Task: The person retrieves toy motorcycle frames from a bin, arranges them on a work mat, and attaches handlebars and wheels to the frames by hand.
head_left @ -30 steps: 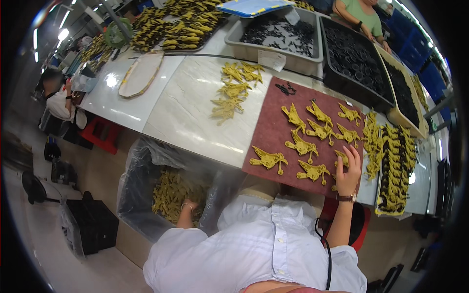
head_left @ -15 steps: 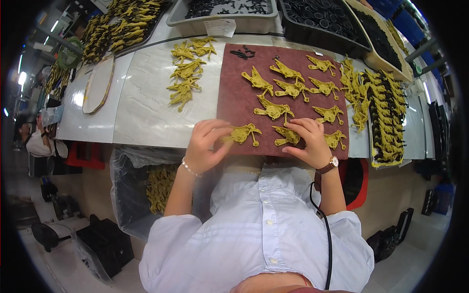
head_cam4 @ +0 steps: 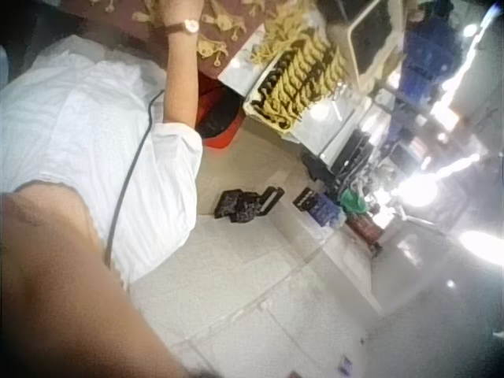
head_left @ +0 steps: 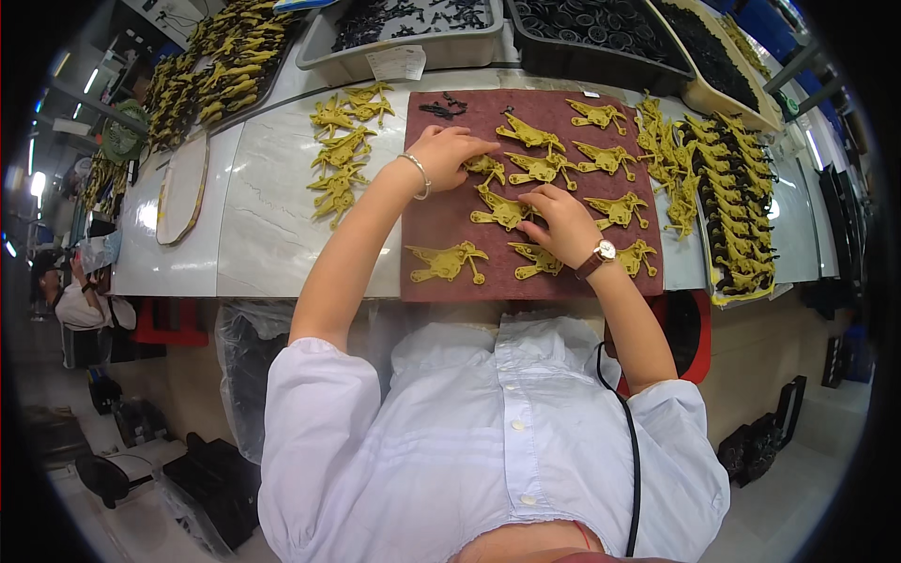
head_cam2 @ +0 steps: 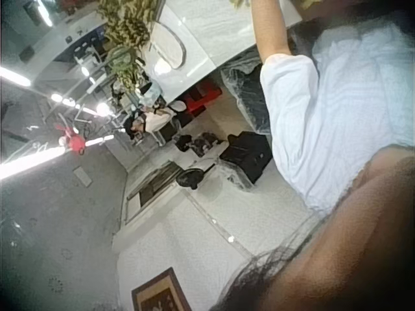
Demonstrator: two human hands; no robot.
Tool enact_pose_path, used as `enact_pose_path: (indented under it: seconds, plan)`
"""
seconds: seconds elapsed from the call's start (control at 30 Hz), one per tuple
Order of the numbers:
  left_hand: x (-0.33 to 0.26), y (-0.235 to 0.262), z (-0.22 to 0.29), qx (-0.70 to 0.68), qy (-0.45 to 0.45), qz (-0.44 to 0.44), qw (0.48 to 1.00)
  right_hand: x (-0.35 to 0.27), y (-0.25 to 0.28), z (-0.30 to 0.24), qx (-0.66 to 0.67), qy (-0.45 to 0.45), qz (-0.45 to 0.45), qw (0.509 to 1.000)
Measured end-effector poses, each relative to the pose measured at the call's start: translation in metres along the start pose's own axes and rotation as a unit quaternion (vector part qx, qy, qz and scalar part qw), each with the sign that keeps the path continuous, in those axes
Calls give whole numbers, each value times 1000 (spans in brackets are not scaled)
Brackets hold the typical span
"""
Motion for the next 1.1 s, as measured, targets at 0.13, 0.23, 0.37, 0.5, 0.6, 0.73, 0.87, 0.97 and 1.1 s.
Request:
enact_pose_path:
  seconds: [0.13, 0.23, 0.37, 0.5, 0.6, 0.73, 0.87, 0.97, 1.1]
  plan:
    - [1, 6, -5, 19, 6, -66, 998, 6, 2, 3, -15, 34, -35, 999]
    - [-8, 17, -28, -27, 61, 29, 997, 15, 5, -4, -31, 35, -55, 997]
    - [-22, 16, -54, -22, 112, 79, 990, 27, -5, -35, -21, 84, -31, 996]
    - [-17, 5, -54, -18, 104, 56, 993, 42, -34, -50, -81, 110, -19, 990]
    - [-29, 11, -47, -38, 88, 112, 989, 40, -17, -44, -29, 138, 47, 989]
    - [-46, 29, -4, -168, 54, 166, 970, 41, 18, 5, -49, 71, 105, 991]
    - [-48, 15, 35, -184, 5, 59, 981, 42, 18, 25, -111, 59, 69, 990]
    - [-52, 8, 38, -148, -6, 76, 986, 46, 13, 29, -118, 74, 66, 988]
    - [-58, 4, 34, -155, -11, 102, 983, 37, 22, 16, -85, 84, 33, 992]
Point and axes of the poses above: each hand's wrist, its own x-axis towards the middle knuckle, its own y-axis out of the back of the hand, z = x × y, the point moved 6 cm from there along x, towards the middle knuckle, and after that the axes turned 12 degrees about -y, right-handed, at the moved point
